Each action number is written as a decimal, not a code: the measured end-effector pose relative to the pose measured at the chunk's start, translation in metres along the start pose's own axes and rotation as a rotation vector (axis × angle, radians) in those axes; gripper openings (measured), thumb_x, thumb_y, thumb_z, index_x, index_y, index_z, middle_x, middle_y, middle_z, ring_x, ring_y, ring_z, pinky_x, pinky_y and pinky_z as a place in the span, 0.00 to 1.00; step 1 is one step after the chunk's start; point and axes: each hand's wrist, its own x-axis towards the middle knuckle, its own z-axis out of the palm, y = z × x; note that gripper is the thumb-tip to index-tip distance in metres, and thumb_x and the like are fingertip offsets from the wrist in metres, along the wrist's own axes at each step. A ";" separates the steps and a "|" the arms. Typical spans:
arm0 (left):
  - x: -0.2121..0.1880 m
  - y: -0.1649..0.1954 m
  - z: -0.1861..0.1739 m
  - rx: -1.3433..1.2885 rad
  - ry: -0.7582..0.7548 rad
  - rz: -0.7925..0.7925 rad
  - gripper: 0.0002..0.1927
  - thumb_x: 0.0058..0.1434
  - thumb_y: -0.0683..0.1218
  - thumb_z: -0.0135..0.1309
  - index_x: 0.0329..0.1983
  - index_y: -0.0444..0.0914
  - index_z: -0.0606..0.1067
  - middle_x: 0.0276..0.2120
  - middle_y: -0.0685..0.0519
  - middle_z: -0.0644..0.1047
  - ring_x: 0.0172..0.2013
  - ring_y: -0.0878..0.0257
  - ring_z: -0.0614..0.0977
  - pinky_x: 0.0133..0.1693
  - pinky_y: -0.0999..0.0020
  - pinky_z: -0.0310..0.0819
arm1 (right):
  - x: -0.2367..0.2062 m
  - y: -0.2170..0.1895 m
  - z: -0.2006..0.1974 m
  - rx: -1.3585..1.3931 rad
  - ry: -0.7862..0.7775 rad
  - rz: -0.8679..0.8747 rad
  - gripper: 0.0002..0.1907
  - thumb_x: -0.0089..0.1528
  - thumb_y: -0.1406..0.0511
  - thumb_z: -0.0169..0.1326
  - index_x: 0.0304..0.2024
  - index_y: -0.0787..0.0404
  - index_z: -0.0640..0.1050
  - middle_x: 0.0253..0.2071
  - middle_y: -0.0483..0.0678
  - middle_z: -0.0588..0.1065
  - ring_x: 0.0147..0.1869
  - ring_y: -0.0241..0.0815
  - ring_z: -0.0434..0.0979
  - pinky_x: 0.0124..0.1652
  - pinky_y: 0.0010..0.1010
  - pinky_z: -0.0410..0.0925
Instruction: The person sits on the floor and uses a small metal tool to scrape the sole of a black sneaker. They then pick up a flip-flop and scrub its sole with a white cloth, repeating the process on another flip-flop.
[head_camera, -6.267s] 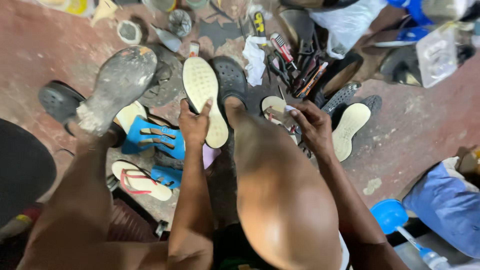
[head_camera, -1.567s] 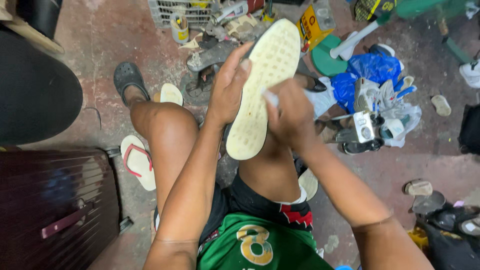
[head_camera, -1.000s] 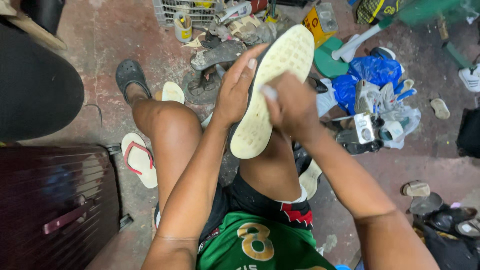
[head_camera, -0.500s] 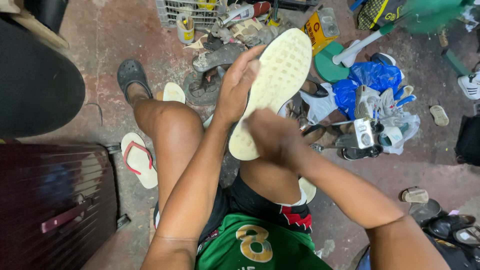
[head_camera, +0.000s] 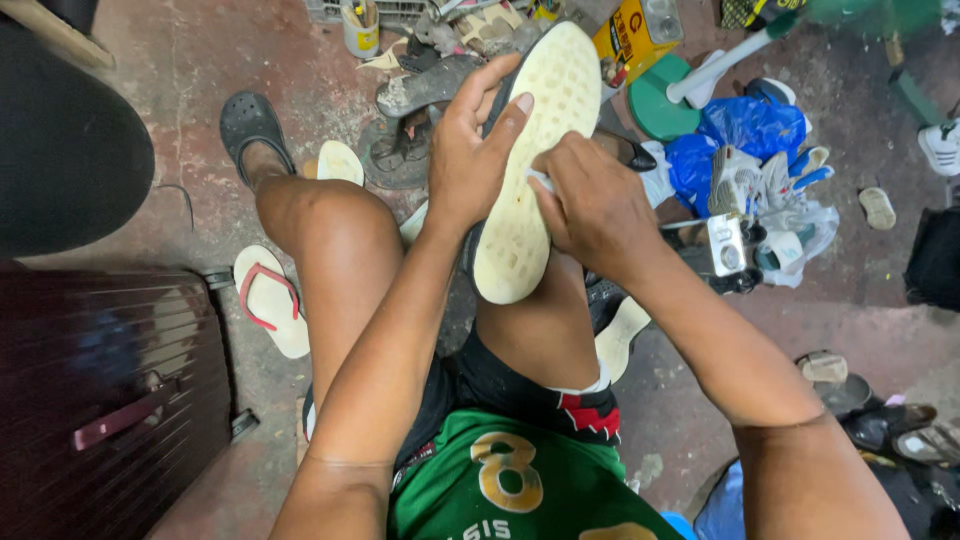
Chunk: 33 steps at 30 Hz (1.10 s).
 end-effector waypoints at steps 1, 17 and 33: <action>0.000 0.001 0.001 0.065 0.032 0.025 0.24 0.69 0.45 0.56 0.67 0.33 0.70 0.59 0.42 0.79 0.59 0.59 0.80 0.61 0.65 0.73 | 0.000 0.003 -0.001 0.037 -0.009 -0.012 0.08 0.64 0.69 0.59 0.44 0.62 0.74 0.38 0.53 0.70 0.42 0.57 0.74 0.39 0.44 0.69; 0.003 -0.021 0.002 -0.325 -0.118 0.021 0.23 0.73 0.43 0.53 0.69 0.31 0.66 0.59 0.40 0.77 0.56 0.60 0.80 0.59 0.65 0.75 | 0.010 -0.008 -0.011 0.029 -0.161 0.021 0.06 0.61 0.67 0.59 0.39 0.60 0.75 0.38 0.53 0.72 0.42 0.59 0.74 0.37 0.47 0.69; 0.004 -0.014 0.010 -0.033 0.066 -0.023 0.21 0.71 0.44 0.55 0.64 0.30 0.71 0.52 0.42 0.83 0.50 0.64 0.83 0.53 0.71 0.77 | -0.007 -0.006 0.000 0.044 0.046 -0.016 0.07 0.61 0.68 0.59 0.42 0.61 0.76 0.35 0.50 0.70 0.36 0.52 0.74 0.29 0.41 0.65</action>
